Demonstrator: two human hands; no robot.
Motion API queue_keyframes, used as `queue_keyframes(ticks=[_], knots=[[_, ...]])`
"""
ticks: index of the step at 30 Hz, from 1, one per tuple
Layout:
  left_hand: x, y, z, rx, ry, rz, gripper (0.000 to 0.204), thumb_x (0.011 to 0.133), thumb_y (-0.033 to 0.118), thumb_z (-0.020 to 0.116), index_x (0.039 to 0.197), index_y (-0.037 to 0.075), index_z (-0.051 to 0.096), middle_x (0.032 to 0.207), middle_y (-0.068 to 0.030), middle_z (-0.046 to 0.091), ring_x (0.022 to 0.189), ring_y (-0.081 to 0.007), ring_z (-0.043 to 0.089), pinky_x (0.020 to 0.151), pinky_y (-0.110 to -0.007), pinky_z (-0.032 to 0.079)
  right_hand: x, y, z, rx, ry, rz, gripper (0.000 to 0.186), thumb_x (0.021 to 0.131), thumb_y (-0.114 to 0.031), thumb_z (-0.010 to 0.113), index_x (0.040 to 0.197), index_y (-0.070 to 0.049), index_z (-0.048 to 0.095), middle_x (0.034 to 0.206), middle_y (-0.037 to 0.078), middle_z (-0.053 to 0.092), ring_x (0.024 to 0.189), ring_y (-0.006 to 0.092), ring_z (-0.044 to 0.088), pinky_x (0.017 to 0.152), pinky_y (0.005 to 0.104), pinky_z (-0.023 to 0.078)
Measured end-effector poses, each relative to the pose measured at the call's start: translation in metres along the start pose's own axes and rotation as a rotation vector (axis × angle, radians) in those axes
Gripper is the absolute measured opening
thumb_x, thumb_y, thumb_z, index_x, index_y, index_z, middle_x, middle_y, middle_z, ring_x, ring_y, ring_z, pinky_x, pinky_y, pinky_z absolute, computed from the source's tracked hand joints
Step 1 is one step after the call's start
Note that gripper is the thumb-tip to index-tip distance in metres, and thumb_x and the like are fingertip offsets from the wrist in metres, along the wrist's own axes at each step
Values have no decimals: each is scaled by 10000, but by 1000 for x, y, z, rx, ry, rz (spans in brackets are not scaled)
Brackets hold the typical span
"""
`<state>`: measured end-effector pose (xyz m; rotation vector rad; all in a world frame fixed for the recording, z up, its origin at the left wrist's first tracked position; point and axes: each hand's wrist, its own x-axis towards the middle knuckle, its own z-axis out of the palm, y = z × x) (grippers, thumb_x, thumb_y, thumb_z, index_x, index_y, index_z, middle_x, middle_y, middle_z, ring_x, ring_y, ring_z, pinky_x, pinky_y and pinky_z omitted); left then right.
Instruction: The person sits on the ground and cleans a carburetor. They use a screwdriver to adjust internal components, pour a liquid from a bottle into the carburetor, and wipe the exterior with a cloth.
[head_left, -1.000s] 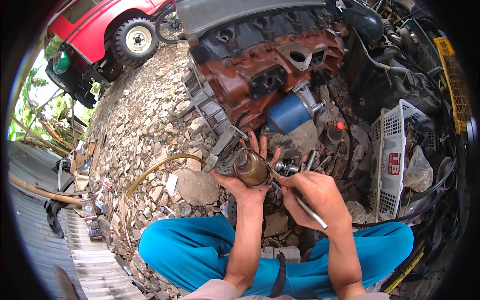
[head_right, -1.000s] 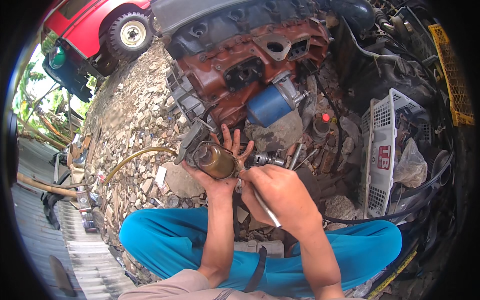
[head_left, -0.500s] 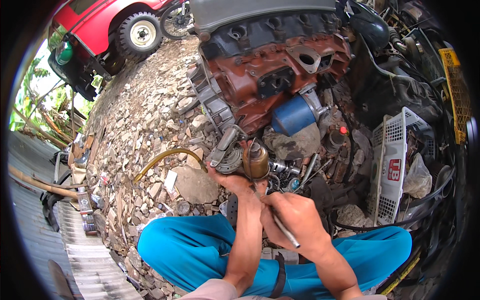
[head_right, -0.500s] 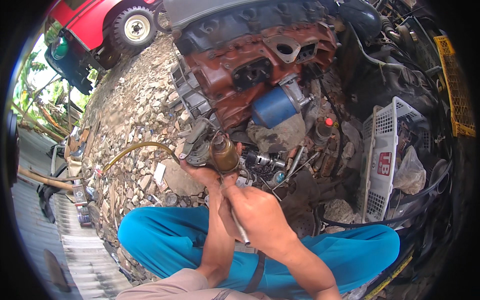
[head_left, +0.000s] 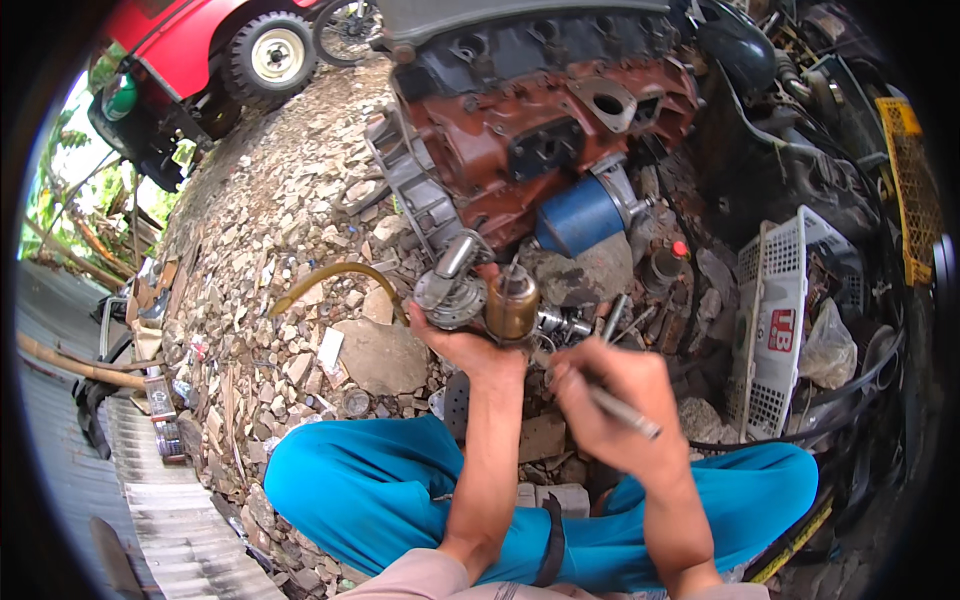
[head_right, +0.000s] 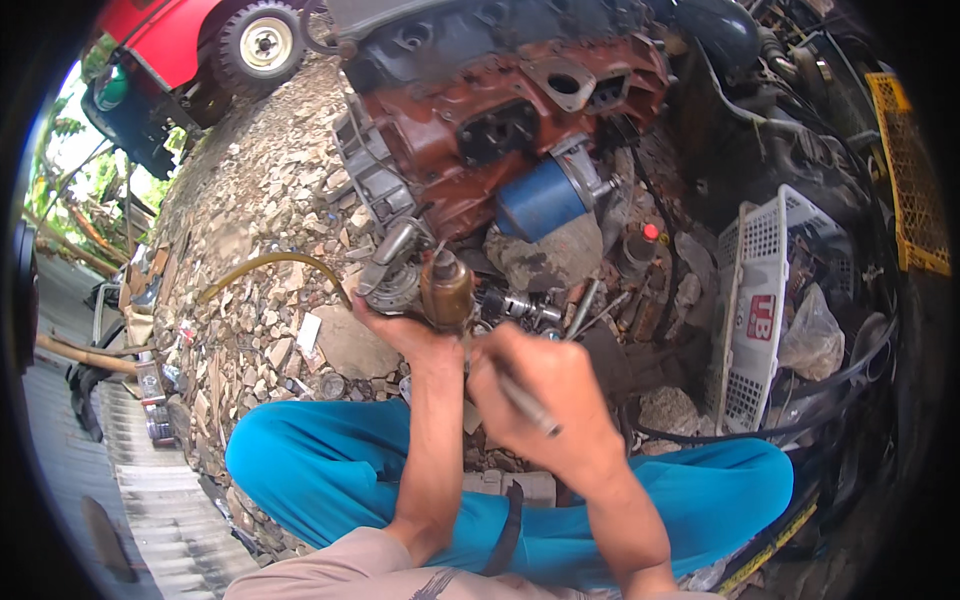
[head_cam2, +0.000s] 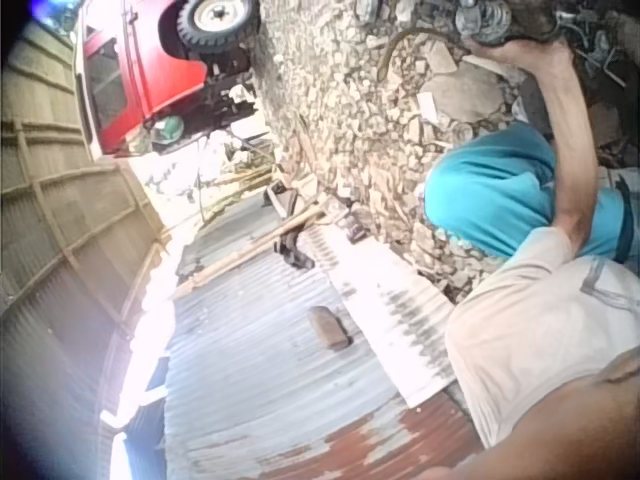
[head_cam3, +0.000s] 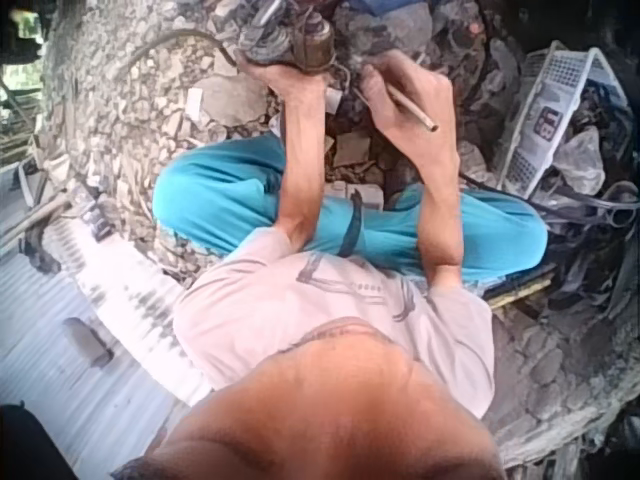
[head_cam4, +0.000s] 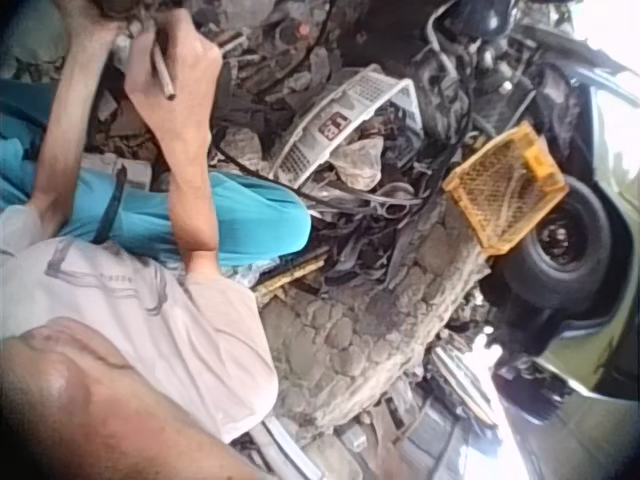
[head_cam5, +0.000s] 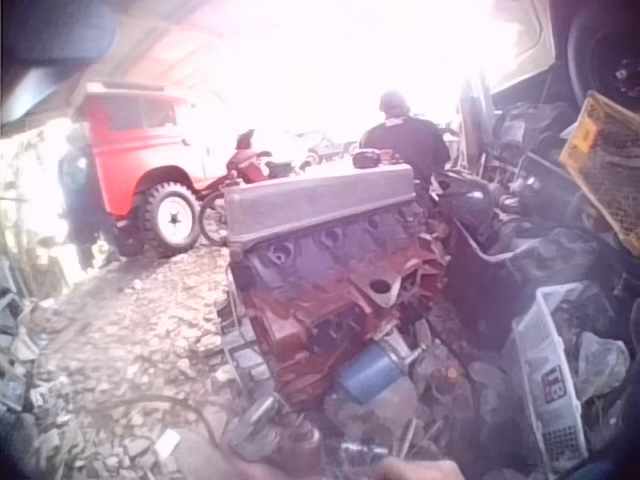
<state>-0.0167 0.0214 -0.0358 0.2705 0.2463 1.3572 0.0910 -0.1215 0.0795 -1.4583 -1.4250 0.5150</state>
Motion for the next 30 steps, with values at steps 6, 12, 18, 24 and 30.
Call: queue_keyframes(ticks=[6,12,18,24,30], knots=[[5,5,5,-2,235,-74,798,842,770,389,1310,149,572,1171,-96,655,1066,-297,651,926,-535,507,20,97,-44,-166,428,252,148,907,-101,621,952,36,653,799,170,707,712,227,718,647,326,522],[5,4,6,-74,183,-197,826,799,786,408,1348,180,530,1261,-96,618,1208,-306,592,1014,-640,389,-43,241,28,-443,199,500,172,853,-223,653,981,-110,676,858,192,703,854,410,678,740,497,541],[4,1,10,-197,77,-306,799,781,799,497,1274,184,623,1119,-52,677,1294,-302,530,1106,-619,319,-90,254,107,-408,-251,591,532,794,-131,669,1313,-129,549,1174,207,644,1088,404,617,908,498,519],[4,-12,7,-253,-9,-455,787,772,749,571,1271,142,616,1179,-84,658,1323,-340,492,1139,-648,269,-113,301,89,-648,-2,692,702,785,-129,674,1447,-153,444,1395,174,503,1266,391,473,1020,498,449],[0,-38,-11,-390,-153,-628,847,719,801,608,1167,85,666,1266,-109,596,1388,-336,403,1181,-647,207,-124,336,61,-596,-49,928,622,849,-385,717,1385,-139,519,1417,135,524,1292,357,477,1053,512,401]])
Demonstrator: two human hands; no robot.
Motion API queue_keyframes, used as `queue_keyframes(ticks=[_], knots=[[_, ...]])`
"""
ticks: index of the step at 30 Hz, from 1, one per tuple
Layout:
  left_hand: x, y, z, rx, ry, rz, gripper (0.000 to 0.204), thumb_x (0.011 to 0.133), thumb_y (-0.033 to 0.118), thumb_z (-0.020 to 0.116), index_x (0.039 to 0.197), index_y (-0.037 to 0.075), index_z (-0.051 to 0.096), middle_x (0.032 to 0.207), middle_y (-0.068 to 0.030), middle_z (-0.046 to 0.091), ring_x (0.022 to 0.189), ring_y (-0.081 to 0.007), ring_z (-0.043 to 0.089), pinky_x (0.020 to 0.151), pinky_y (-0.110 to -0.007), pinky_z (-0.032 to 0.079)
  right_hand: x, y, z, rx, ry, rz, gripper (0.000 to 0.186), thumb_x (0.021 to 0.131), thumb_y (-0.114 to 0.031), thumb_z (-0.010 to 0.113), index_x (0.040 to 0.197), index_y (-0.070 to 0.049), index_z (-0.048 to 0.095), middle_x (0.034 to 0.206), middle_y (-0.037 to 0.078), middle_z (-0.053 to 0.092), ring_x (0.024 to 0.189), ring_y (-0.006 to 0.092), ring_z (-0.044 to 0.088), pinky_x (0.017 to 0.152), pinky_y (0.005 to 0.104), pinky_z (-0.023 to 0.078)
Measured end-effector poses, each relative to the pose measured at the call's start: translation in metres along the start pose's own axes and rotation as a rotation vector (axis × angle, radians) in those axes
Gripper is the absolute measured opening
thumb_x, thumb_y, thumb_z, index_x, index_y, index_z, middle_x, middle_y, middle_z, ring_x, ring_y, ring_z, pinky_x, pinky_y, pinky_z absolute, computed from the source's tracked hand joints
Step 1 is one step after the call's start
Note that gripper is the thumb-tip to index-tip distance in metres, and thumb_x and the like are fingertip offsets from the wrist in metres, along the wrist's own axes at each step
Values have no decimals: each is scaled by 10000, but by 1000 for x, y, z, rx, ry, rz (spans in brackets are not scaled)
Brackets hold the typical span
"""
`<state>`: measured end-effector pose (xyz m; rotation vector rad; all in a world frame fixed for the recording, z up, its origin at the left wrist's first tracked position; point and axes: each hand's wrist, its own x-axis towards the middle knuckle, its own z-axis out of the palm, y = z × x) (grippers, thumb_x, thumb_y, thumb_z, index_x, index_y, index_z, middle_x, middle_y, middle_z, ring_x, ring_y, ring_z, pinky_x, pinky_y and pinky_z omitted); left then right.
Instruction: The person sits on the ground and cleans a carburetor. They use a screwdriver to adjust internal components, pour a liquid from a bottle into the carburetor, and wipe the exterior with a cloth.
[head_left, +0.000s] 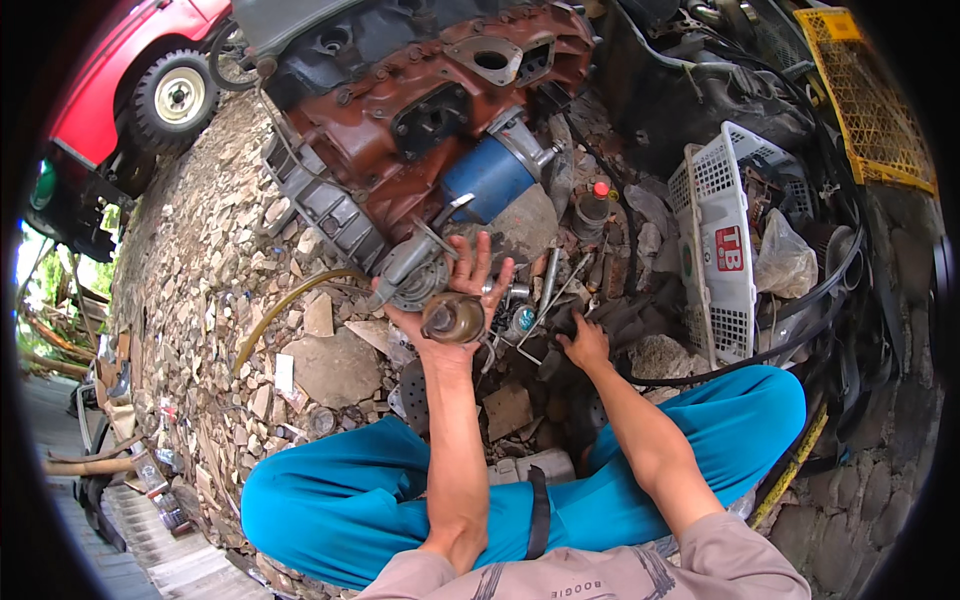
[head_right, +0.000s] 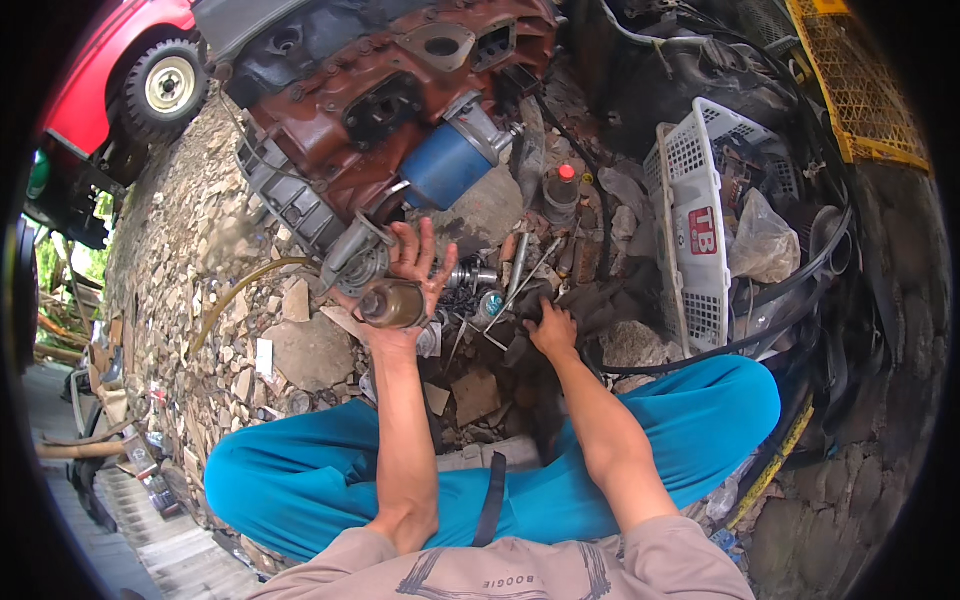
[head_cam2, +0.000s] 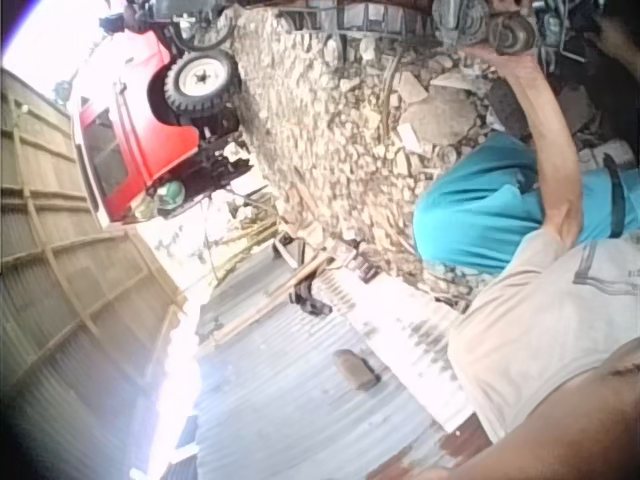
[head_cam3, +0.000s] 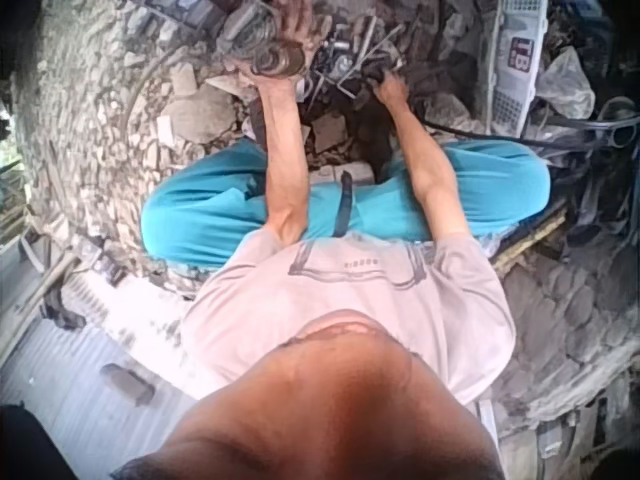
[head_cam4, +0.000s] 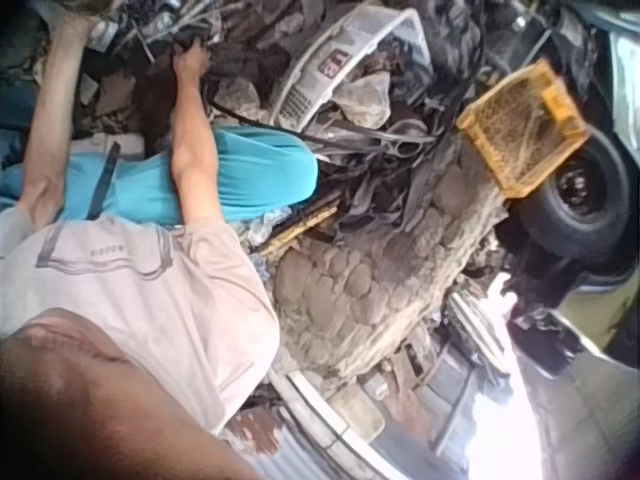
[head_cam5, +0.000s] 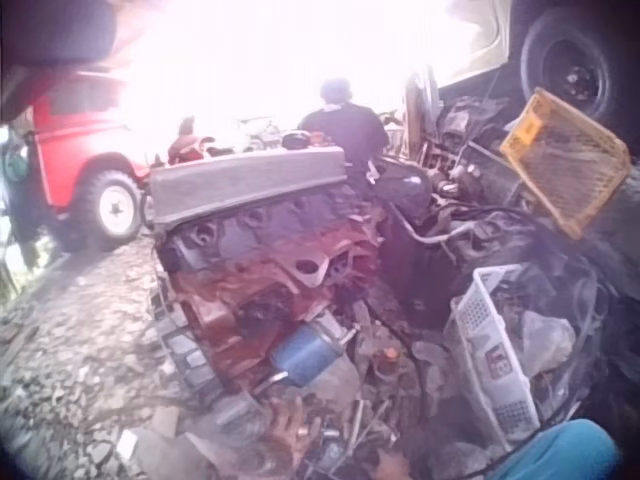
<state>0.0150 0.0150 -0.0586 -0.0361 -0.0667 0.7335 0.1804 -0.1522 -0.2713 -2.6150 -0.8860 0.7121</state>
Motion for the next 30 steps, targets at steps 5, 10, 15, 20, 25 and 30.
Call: queue_keyframes(ticks=[5,10,15,20,25,30], knots=[[-2,-10,11,-38,-107,-62,845,701,790,638,1174,91,666,1306,-126,535,1431,-363,316,1188,-662,163,1,-13,-7,3,24,164,399,891,-432,653,1103,-104,735,1113,178,705,1088,392,615,1026,525,408],[-2,-16,33,199,-227,-98,966,718,854,535,1274,71,636,1427,-90,486,1499,-325,192,1205,-628,96,42,-10,-82,856,456,-29,298,933,-295,646,988,-17,738,954,141,739,878,256,692,869,348,514],[-12,-7,39,103,-174,-55,951,725,858,497,1261,87,650,1496,-171,425,1489,-402,184,1174,-676,129,-37,-120,-224,1694,79,-421,261,984,-232,598,992,12,692,930,74,701,860,161,648,802,300,491],[-11,-16,51,108,-89,-49,903,771,796,497,1278,57,612,1458,-232,448,1392,-444,330,1141,-638,258,-85,-140,-241,1147,-223,-803,280,933,-200,576,949,62,674,1035,119,668,953,194,610,870,322,444],[-10,-3,34,154,-61,8,778,851,651,517,1259,-7,590,1245,-229,624,1119,-389,619,1020,-510,490,-105,-172,-216,927,-258,-822,254,905,-141,600,966,90,685,1118,155,663,1062,192,590,908,325,441],[-13,-6,39,3,-144,-105,754,864,625,525,1245,-22,594,1218,-207,656,1084,-349,653,990,-465,522,-93,-164,-212,959,-413,-634,210,823,-22,725,1014,61,706,1028,87,698,920,129,629,782,290,512]])
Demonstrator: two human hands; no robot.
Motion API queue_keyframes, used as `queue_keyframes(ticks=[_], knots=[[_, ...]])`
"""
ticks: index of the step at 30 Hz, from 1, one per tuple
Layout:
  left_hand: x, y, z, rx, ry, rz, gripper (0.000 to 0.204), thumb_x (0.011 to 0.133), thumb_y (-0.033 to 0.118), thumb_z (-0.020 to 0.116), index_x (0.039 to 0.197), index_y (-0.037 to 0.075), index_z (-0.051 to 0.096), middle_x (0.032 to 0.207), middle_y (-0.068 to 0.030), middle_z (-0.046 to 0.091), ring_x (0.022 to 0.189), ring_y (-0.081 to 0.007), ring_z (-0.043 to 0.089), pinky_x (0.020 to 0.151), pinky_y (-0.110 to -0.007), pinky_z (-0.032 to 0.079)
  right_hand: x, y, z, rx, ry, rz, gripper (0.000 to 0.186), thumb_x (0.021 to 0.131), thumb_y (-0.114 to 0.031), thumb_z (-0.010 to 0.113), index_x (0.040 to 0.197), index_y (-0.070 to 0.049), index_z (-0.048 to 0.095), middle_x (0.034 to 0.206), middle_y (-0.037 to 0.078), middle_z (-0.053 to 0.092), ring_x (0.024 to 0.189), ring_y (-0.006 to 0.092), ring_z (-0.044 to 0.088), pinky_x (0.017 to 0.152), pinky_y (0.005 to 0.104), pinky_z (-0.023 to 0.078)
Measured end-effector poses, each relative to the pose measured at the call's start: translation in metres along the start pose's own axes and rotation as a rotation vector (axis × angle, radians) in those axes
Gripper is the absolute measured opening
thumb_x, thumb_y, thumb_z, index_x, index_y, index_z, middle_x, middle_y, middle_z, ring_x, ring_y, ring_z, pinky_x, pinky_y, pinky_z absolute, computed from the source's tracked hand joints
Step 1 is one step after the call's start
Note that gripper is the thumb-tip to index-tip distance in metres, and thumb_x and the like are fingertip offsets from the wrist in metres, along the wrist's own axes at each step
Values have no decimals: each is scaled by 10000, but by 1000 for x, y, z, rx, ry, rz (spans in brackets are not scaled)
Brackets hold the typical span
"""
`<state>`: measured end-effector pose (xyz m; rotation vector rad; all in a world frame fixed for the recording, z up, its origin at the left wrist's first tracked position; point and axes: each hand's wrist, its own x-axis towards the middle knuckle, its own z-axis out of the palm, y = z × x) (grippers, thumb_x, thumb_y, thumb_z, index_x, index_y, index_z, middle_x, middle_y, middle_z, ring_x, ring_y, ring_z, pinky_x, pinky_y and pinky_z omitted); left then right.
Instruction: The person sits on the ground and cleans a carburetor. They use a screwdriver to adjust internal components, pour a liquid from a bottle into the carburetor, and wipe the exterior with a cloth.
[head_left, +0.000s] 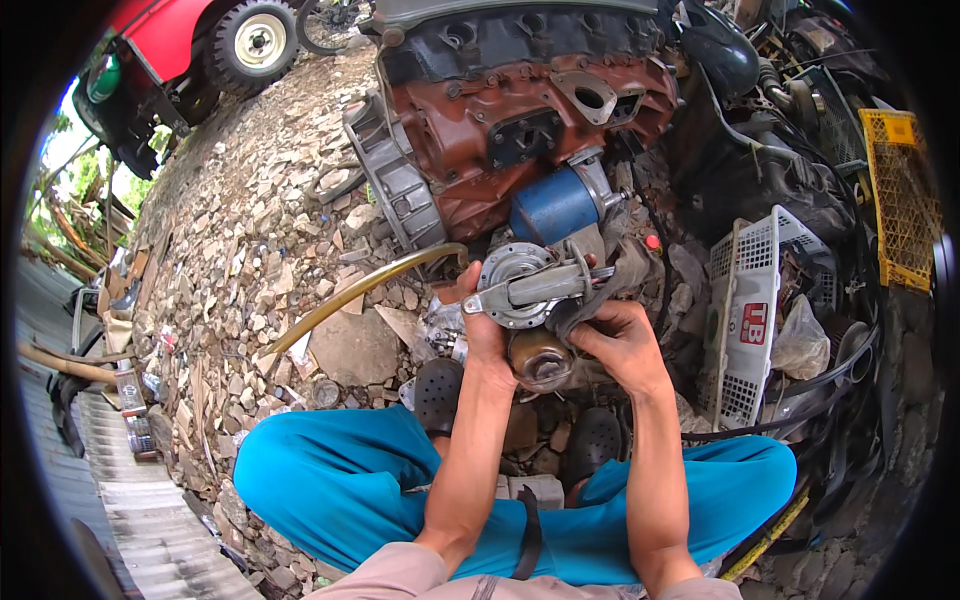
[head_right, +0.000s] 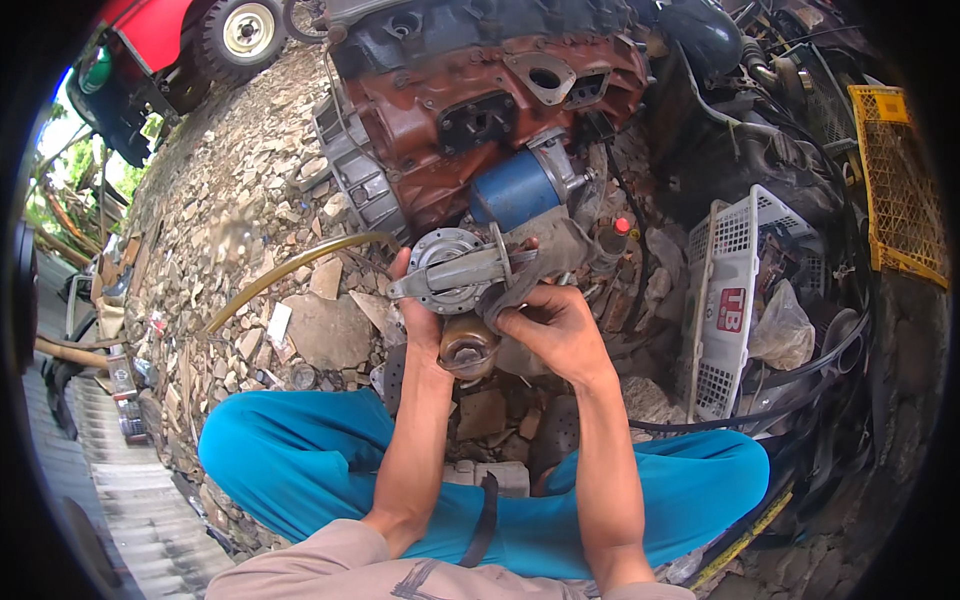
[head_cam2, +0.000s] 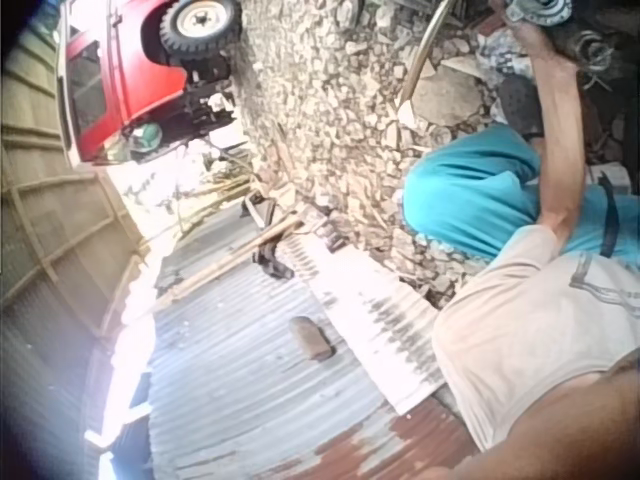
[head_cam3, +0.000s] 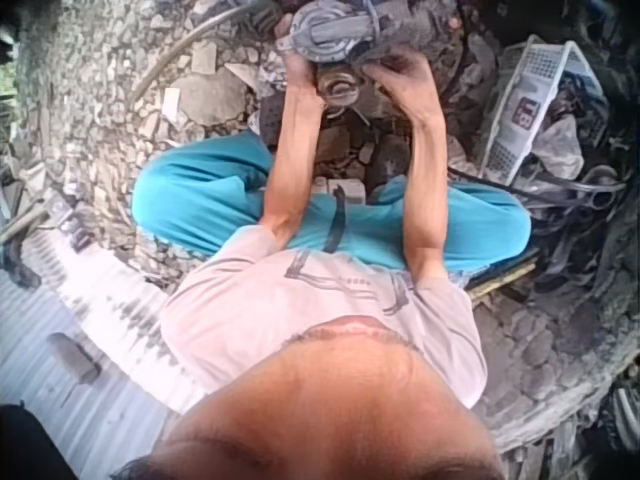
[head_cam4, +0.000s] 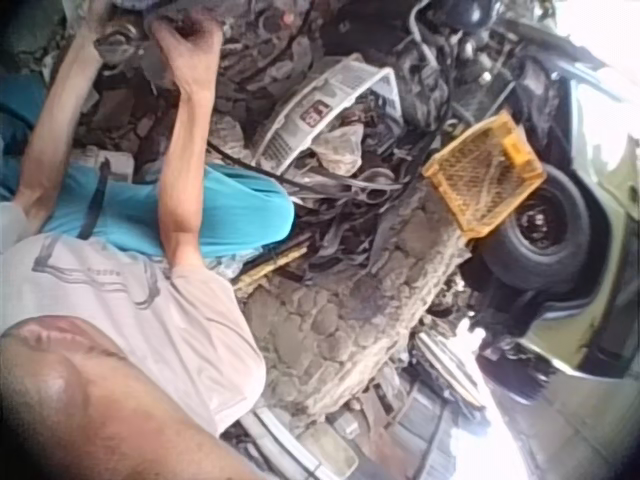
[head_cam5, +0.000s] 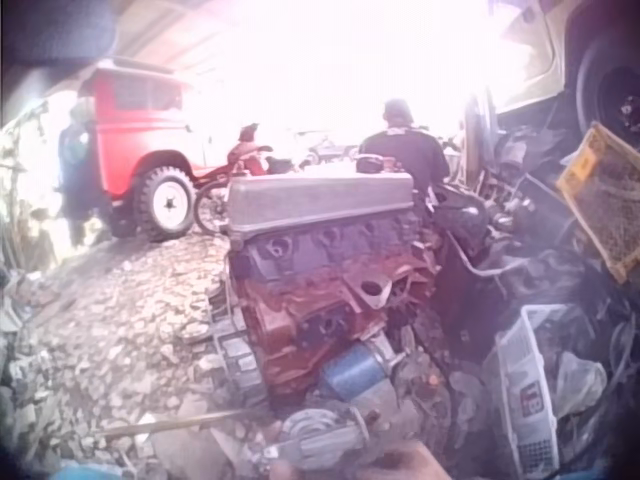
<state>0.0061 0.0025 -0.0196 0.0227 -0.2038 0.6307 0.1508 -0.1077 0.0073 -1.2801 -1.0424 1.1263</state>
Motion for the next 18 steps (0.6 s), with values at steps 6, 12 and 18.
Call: queue_keyframes(ticks=[6,12,18], knots=[[-4,-11,4,379,322,28,683,866,614,545,1200,24,631,1153,-172,687,1025,-317,681,944,-447,550,-4,1,4,129,133,-21,374,759,-15,810,1102,43,672,993,61,701,905,127,646,824,306,539],[1,-21,1,129,349,-54,625,879,598,548,1164,53,658,1126,-155,701,990,-293,693,894,-432,572,-8,7,-16,-410,111,-142,399,736,-90,847,1084,14,682,1090,138,704,1007,244,655,881,364,514],[0,-22,-7,224,344,50,636,894,609,523,1168,50,654,1133,-142,698,1002,-295,683,947,-438,546,-7,7,-18,-386,62,-411,379,736,-83,810,1078,-4,668,994,100,695,910,207,641,831,347,514]])
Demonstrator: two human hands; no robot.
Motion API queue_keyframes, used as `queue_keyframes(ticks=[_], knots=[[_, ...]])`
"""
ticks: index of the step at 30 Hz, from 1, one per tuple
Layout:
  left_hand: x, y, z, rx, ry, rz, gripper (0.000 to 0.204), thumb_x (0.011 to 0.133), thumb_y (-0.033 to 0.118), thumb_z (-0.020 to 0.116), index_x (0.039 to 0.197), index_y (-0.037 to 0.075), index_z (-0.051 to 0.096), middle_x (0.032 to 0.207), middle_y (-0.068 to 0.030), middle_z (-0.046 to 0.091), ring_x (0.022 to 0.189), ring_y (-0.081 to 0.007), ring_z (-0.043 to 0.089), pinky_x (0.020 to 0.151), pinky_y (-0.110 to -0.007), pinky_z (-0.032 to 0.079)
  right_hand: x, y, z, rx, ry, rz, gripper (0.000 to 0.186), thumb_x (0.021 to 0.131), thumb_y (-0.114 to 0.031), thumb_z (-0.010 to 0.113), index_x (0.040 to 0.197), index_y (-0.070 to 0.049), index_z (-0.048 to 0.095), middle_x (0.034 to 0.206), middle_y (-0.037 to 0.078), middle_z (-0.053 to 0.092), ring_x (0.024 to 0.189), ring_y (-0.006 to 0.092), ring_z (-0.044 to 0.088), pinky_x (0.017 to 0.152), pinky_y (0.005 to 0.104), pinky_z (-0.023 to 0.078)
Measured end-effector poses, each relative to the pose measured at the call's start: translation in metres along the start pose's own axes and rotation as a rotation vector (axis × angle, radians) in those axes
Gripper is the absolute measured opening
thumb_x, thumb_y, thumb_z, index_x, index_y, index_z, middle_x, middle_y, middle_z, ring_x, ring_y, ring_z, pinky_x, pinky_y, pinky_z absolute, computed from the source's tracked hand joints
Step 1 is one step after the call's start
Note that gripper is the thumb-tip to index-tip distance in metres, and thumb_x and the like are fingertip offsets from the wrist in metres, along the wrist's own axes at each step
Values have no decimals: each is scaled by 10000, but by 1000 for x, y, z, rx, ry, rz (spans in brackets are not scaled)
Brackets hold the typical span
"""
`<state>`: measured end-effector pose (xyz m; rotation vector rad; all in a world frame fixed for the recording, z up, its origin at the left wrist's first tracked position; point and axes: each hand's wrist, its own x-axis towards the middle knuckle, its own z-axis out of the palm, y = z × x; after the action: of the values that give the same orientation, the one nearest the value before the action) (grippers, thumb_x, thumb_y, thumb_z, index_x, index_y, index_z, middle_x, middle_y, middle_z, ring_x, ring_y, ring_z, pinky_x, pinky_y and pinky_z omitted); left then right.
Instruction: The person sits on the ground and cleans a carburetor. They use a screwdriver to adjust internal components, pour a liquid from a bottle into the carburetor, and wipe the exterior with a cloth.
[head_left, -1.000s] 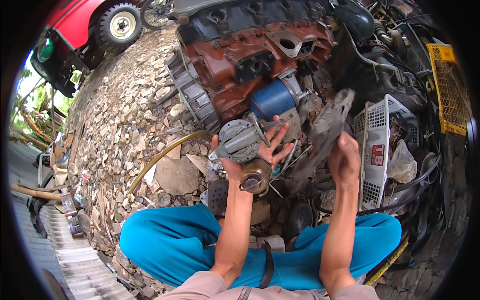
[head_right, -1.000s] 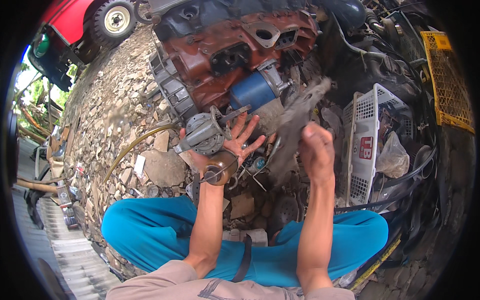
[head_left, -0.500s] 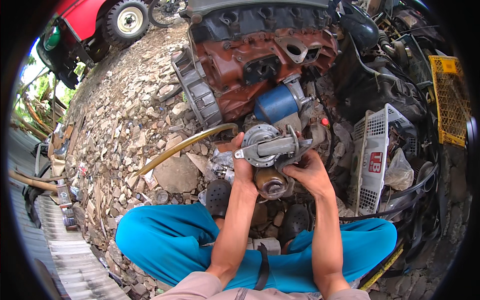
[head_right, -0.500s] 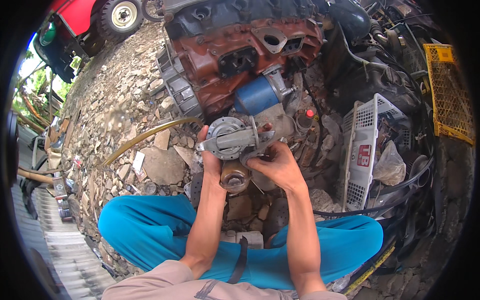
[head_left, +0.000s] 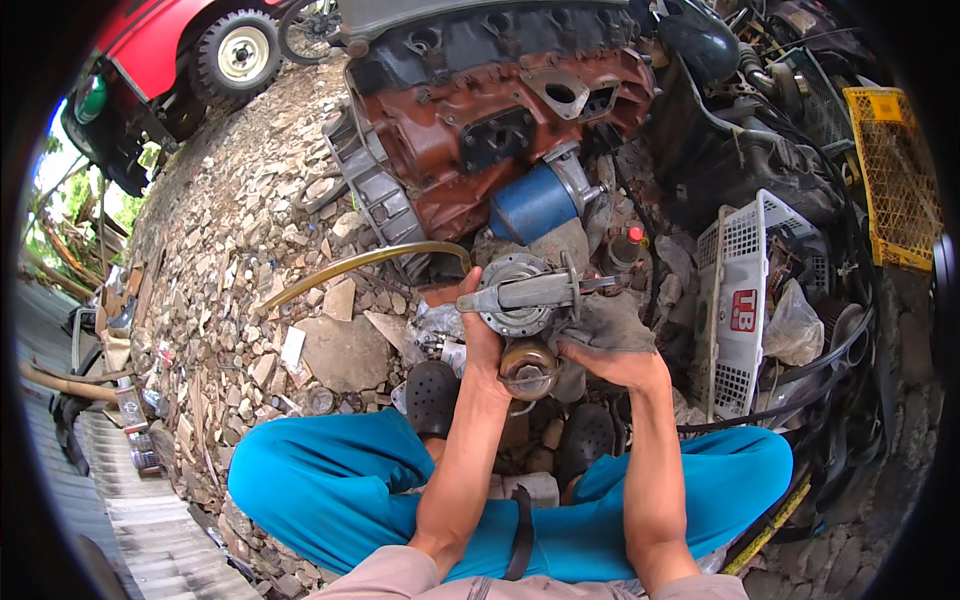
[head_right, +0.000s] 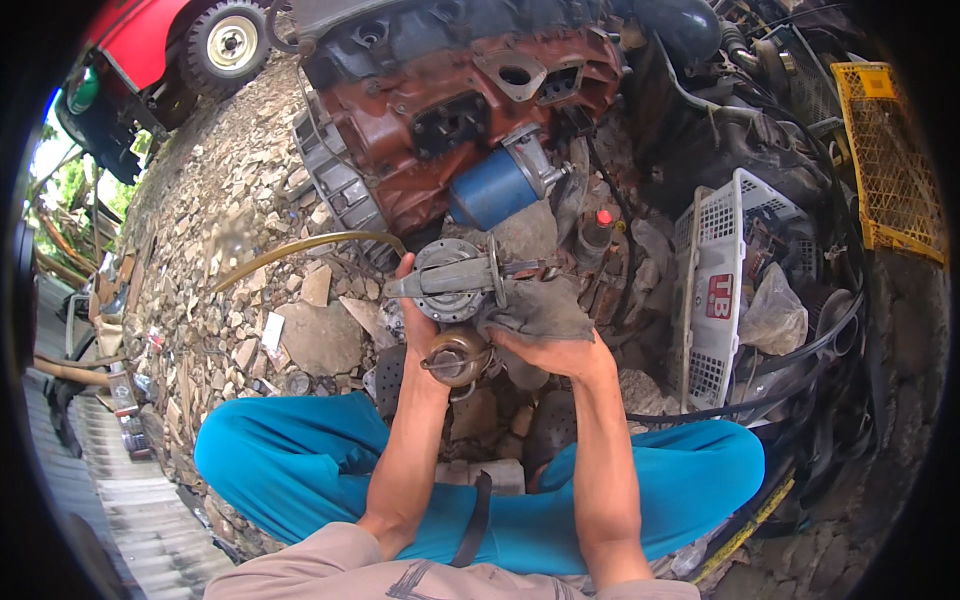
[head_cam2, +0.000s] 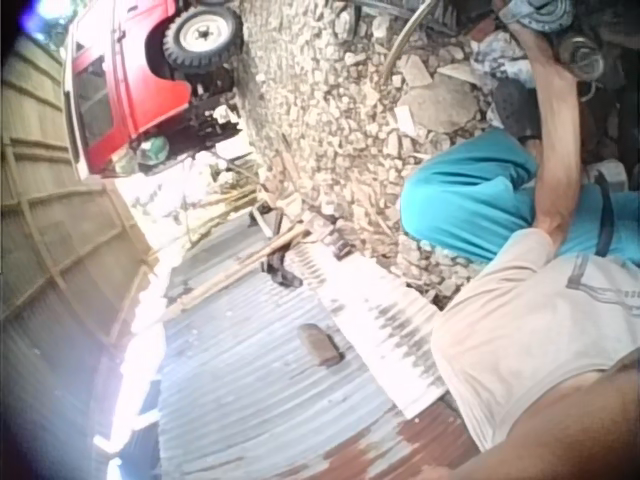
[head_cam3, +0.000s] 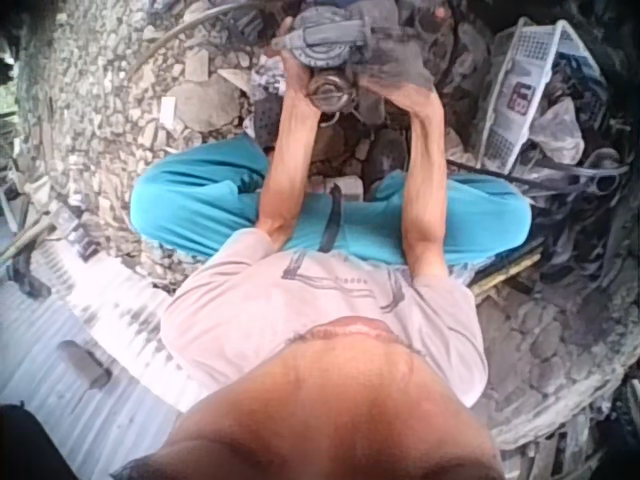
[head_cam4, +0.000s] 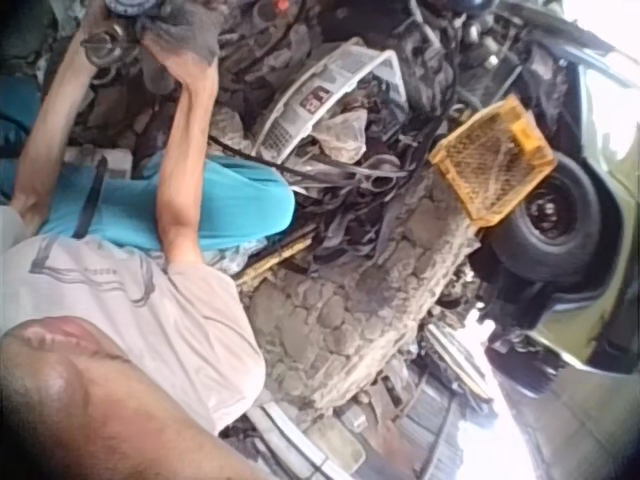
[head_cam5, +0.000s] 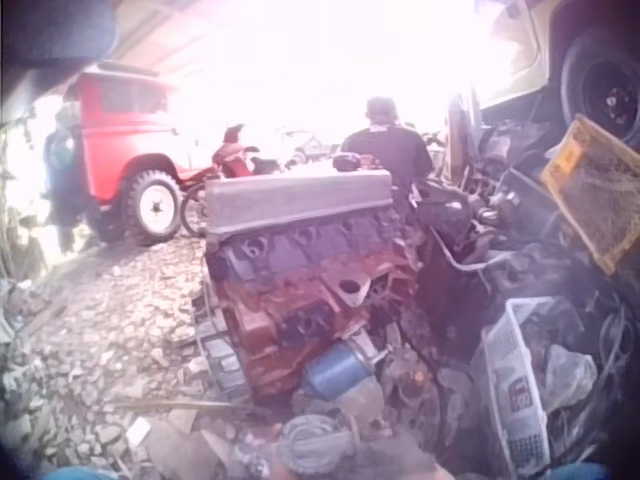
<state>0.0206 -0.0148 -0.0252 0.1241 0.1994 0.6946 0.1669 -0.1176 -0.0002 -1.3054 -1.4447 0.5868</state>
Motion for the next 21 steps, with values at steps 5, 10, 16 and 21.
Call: queue_keyframes(ticks=[5,10,16,21], knots=[[0,2,2,-18,-103,-134,650,889,610,524,1159,34,655,1121,-144,702,997,-299,684,930,-439,549,-2,-3,-7,289,-86,339,332,704,-66,799,1006,-4,677,903,57,676,834,122,600,771,327,500],[4,1,10,-63,-132,-136,824,836,691,517,1284,1,562,1170,-207,666,1003,-340,675,868,-505,559,3,-7,3,86,153,93,218,728,-37,766,919,23,682,895,111,687,877,239,643,797,360,507],[-9,8,28,-258,-314,-200,994,768,811,471,1440,79,430,1503,-336,321,1217,-494,521,685,-563,569,4,-10,-24,307,65,38,181,739,15,699,916,54,695,912,153,712,856,287,670,802,373,521],[-9,14,27,-184,-299,-141,967,797,832,402,1412,91,497,1500,-389,286,1299,-555,413,929,-641,478,1,-26,-1,86,31,-141,266,782,-91,703,1030,2,718,1006,138,718,1033,314,653,1039,433,423]])
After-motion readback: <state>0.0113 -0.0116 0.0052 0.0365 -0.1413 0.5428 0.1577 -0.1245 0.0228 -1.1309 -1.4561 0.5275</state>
